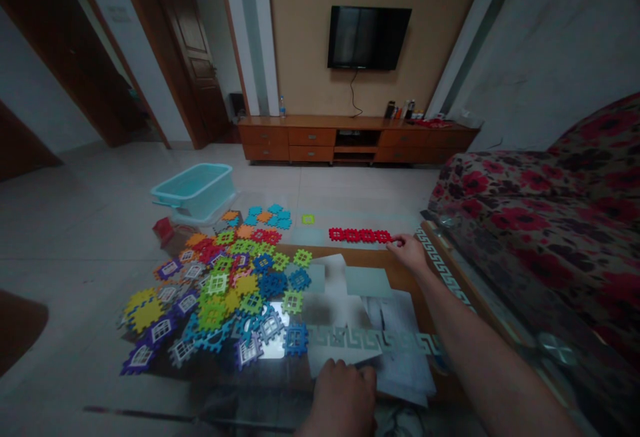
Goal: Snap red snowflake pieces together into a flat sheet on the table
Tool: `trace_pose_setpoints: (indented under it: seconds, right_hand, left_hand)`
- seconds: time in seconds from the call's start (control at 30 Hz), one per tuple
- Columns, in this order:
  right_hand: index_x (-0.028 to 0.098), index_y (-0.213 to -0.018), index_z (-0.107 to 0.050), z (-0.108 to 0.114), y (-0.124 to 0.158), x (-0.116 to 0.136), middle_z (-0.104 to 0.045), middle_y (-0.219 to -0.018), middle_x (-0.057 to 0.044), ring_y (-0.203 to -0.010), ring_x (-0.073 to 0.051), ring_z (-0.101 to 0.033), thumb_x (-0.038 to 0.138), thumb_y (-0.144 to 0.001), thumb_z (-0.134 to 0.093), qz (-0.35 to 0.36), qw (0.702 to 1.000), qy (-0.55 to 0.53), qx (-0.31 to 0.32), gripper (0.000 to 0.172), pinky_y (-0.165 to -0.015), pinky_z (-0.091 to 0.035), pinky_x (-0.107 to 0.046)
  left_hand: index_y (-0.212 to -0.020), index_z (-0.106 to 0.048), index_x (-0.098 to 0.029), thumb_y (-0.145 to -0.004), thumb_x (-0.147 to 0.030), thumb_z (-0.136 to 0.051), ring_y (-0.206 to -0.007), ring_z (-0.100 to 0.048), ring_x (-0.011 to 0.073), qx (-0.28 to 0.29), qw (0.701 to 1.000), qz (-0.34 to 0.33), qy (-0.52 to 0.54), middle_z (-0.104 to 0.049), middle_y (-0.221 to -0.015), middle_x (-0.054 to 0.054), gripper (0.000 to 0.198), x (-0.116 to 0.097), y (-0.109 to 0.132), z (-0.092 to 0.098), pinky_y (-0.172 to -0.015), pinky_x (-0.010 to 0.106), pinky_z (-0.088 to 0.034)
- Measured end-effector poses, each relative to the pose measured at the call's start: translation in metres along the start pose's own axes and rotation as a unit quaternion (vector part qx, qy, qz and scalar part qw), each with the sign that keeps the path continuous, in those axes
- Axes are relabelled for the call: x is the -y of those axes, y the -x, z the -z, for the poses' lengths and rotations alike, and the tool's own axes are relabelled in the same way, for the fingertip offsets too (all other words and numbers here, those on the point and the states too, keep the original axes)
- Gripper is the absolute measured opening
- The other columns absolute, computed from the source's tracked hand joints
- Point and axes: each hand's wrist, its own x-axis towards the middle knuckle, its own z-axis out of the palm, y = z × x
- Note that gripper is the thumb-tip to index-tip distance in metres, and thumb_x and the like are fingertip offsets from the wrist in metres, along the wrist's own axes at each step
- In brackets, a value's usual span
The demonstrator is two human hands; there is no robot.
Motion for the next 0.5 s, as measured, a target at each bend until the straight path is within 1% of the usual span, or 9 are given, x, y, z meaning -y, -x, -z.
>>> trace_pose_setpoints:
  seconds: [0.17, 0.27, 0.4, 0.5]
  right_hand:
    - [0.018, -0.08, -0.072, -0.001, -0.0003, -0.0011, -0.064, -0.072, -0.004, -0.065, -0.019, -0.058, 0.048, -0.066, -0.059, -0.002, 1.0, 0.004, 0.003, 0.036, -0.062, -0.042, -0.029]
    - [0.017, -0.081, -0.072, -0.0015, -0.0002, -0.0015, -0.065, -0.074, -0.005, -0.066, -0.02, -0.059, 0.048, -0.065, -0.059, -0.003, 1.0, 0.007, 0.001, 0.037, -0.063, -0.043, -0.029]
    - [0.017, -0.082, -0.072, -0.0022, -0.0003, -0.0023, -0.066, -0.076, -0.005, -0.067, -0.02, -0.059, 0.048, -0.065, -0.06, -0.005, 1.0, 0.009, 0.001, 0.038, -0.063, -0.043, -0.03]
    - [0.017, -0.083, -0.072, -0.0025, 0.0, -0.0022, -0.067, -0.077, -0.006, -0.067, -0.02, -0.06, 0.048, -0.066, -0.06, -0.006, 1.0, 0.012, 0.001, 0.037, -0.063, -0.043, -0.03]
  left_hand:
    - [-0.125, -0.061, -0.009, -0.081, -0.023, -0.064, -0.111, -0.063, 0.0405, 0.002, 1.0, -0.001, -0.002, -0.068, -0.115, 0.027, 0.047, 0.0003, 0.0002, -0.0005, -0.092, 0.053, -0.046]
    - [-0.126, -0.06, -0.01, -0.079, -0.025, -0.066, -0.109, -0.064, 0.0403, -0.005, 1.0, 0.0, -0.01, -0.069, -0.114, 0.026, 0.049, 0.0009, -0.0011, -0.0036, -0.091, 0.053, -0.047]
    - [-0.126, -0.061, -0.012, -0.081, -0.024, -0.062, -0.109, -0.065, 0.039, -0.008, 1.0, -0.001, -0.008, -0.07, -0.114, 0.024, 0.047, 0.0012, -0.0018, -0.0063, -0.09, 0.052, -0.047]
    - [-0.126, -0.061, -0.013, -0.08, -0.024, -0.063, -0.109, -0.064, 0.039, -0.005, 1.0, 0.002, -0.002, -0.069, -0.114, 0.025, 0.047, 0.0006, -0.0016, -0.0058, -0.09, 0.053, -0.047]
